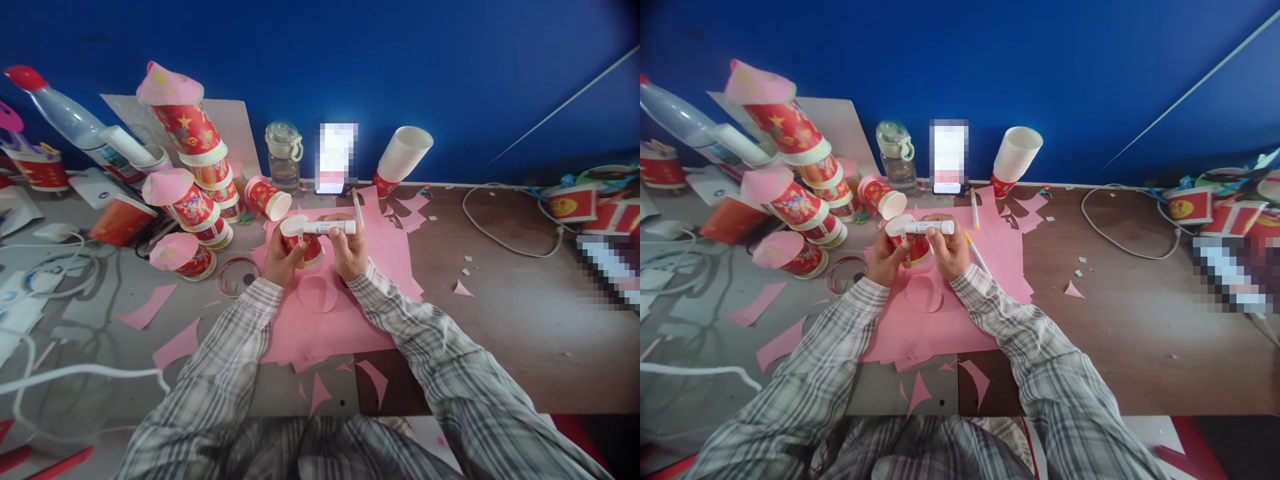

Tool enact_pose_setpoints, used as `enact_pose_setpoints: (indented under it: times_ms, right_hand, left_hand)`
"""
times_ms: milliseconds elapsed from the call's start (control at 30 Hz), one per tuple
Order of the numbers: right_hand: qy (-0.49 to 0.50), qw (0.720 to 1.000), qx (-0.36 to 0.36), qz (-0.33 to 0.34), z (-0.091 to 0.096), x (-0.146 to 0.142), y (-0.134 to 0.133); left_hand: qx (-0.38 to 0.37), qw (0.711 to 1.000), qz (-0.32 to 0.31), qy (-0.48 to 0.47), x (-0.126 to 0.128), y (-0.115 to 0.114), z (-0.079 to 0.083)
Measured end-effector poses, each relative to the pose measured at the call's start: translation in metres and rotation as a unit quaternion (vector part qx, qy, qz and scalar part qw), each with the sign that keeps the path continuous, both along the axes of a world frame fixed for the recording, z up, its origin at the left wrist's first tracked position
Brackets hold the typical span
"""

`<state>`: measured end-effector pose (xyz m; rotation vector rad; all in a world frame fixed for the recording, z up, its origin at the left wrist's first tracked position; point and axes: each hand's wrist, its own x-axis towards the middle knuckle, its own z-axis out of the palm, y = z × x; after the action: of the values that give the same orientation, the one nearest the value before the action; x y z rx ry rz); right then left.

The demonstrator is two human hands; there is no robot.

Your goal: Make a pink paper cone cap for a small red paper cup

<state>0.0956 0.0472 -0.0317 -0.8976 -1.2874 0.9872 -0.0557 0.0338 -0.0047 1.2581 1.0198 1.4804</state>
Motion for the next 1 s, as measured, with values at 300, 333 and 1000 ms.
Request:
enact_pose_setpoints:
  times_ms: [300,333,1000]
  right_hand:
    - [-0.094,0.994,0.059,-0.007,0.011,0.001,-0.005]
    - [-0.104,0.993,0.061,-0.002,0.011,0.001,-0.005]
    - [-0.005,0.999,-0.031,0.028,0.02,-0.001,-0.001]
  left_hand:
    - [0.029,0.997,0.018,0.062,0.0,-0.003,0.005]
    - [0.03,0.997,0.018,0.064,0.0,-0.003,0.004]
    - [0.022,0.997,-0.026,0.07,0.0,-0.005,0.003]
